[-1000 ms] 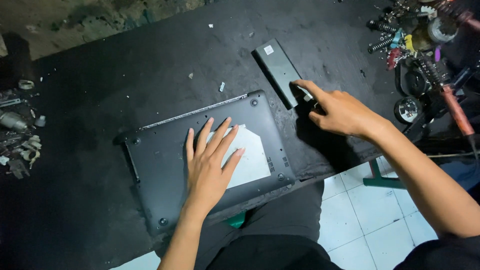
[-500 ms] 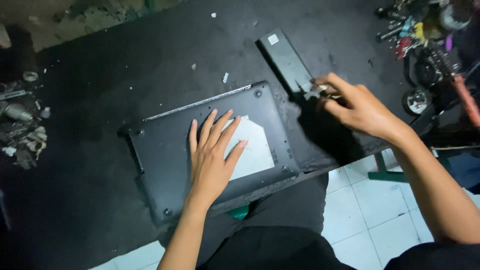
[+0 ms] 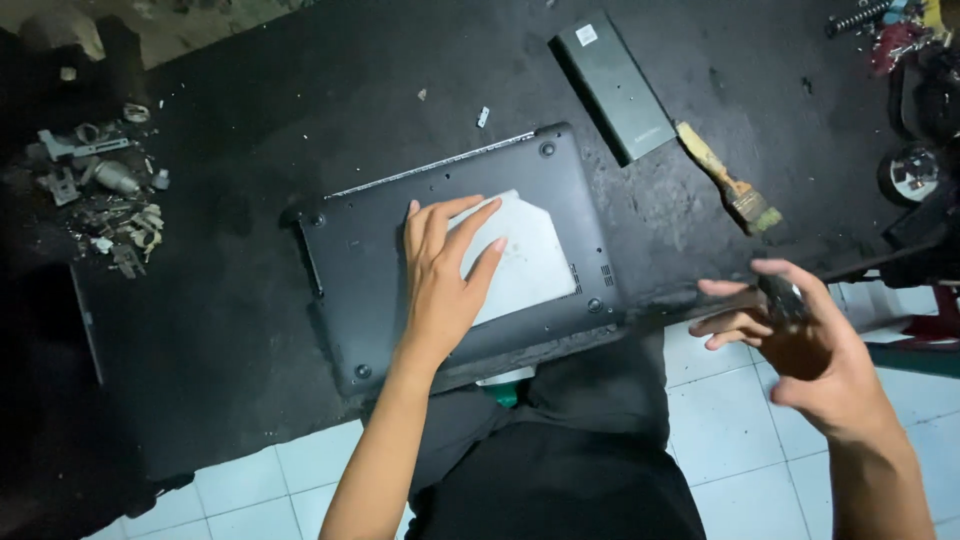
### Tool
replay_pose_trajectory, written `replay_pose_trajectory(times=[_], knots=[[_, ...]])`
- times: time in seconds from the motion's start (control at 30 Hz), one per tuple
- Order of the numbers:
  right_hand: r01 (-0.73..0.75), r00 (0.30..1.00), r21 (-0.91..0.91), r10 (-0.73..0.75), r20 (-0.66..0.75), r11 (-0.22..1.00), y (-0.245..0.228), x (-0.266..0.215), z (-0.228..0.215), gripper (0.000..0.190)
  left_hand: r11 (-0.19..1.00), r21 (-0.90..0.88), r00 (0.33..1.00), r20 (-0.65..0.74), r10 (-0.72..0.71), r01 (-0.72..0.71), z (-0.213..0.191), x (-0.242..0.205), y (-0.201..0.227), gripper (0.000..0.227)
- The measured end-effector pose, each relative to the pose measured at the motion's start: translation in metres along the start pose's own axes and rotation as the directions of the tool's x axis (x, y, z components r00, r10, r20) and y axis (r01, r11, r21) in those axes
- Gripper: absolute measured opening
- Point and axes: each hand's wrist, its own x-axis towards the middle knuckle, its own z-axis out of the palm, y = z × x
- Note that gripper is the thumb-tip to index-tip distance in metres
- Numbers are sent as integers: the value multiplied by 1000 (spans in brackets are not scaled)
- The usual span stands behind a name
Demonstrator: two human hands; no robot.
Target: The person removes screws from the bottom of a laptop using a screwdriver, then removes a metal cover plate. They use a brush to clean the laptop's underside and continue unscrewing components, including a hard drive, placing removed parts on the table.
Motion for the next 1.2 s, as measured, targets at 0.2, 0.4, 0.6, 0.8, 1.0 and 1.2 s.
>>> replay_pose_trajectory(times=[0.2, 0.4, 0.6, 0.8, 1.0, 1.2], knots=[[-1, 960, -331, -91, -264, 944, 2, -6, 25, 14, 987, 21, 971, -182, -153, 160, 2, -1, 3, 29], [215, 962, -190, -241, -126, 958, 52, 1, 5, 31, 993, -87, 989, 118, 93, -83, -18, -6, 8, 34], [247, 960, -109, -259, -105, 963, 41, 33, 63, 39, 988, 48, 947, 293, 128, -149, -15, -8, 7, 41], [439, 847, -154, -465, -257, 885, 50, 67, 115, 78, 981, 156, 984, 149, 93, -116, -3, -12, 2, 39], [601, 676, -375, -699, -234, 706, 59, 88, 135, 74, 982, 163, 986, 153, 67, -92, -2, -13, 1, 53], [676, 662, -387, -747, -55, 627, 55, 94, 142, 67, 987, 138, 985, 158, 65, -87, -4, -10, 2, 54]])
